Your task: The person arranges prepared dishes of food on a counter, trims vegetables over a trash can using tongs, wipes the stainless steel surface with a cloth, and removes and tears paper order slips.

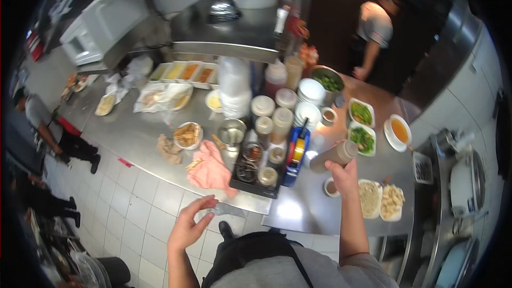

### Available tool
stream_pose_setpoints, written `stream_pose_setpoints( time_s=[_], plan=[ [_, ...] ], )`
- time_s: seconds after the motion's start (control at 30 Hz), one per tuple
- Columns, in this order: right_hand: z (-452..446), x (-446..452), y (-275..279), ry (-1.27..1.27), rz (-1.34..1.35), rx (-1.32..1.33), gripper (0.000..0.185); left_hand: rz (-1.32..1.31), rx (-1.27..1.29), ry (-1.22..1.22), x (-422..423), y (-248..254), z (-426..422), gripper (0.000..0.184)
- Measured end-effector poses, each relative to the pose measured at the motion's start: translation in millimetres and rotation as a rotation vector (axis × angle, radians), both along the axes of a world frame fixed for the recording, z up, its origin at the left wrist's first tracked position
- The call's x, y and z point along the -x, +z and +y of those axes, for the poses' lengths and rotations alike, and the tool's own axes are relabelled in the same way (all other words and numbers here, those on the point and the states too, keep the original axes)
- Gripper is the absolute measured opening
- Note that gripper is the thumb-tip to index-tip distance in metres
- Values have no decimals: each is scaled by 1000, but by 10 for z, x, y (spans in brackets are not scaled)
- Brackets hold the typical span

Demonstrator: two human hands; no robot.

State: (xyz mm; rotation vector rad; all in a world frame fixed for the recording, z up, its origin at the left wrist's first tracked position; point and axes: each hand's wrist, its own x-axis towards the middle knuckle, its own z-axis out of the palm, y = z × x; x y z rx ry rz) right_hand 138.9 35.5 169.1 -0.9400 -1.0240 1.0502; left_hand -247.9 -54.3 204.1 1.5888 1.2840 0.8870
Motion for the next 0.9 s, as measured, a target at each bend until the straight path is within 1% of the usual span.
stream_pose_setpoints(
  time_s=[0.03,0.07,0.1,0.13,0.23,0.3,0.33,0.43,0.47,0.57,0.6,0.7,0.73,0.77,0.8,0.83,0.87,0.9],
  plan=[
    [126,126,24,-21,-19,-21,57,-12,-9,14,76,-17,-56,41],
    [258,255,46,-42,-35,-53,56,34,-29,6,161,-15,-107,42],
    [392,403,74,-64,-49,-90,56,3,-25,40,255,-33,-162,41],
    [484,560,64,-79,44,-111,57,0,-42,59,354,-34,-210,41],
    [647,797,15,-99,-200,-129,59,-4,-87,98,680,3,-292,42],
    [668,935,25,-112,-387,-85,58,1,-99,108,940,4,-357,42],
    [665,1009,20,-129,-478,-55,57,9,-99,107,1095,4,-383,41],
    [684,1143,0,-133,-572,82,49,11,-93,138,1639,21,-487,42],
    [802,1055,-161,-89,-606,118,45,9,-107,155,1860,2,-520,42],
    [852,1073,-33,-22,-689,459,42,6,-122,220,2498,-87,-590,42],
    [939,974,-176,34,-683,476,37,4,-120,245,2665,-92,-591,43],
    [1025,867,-254,82,-505,557,33,29,-98,202,3060,11,-516,42],
    [883,1023,54,71,-437,571,30,59,-110,177,3178,63,-465,41],
    [718,1249,384,-124,-553,564,39,87,-125,153,3279,124,-385,41],
    [781,1107,332,-243,-854,419,42,112,-144,130,3366,182,-274,40],
    [848,986,311,-363,-1152,263,44,149,-218,95,3443,246,-136,40],
    [804,1171,563,-296,-1067,172,46,184,-291,62,3503,320,16,40],
    [666,1545,1038,-226,-984,82,48,218,-362,31,3545,389,167,39]
  ],
)
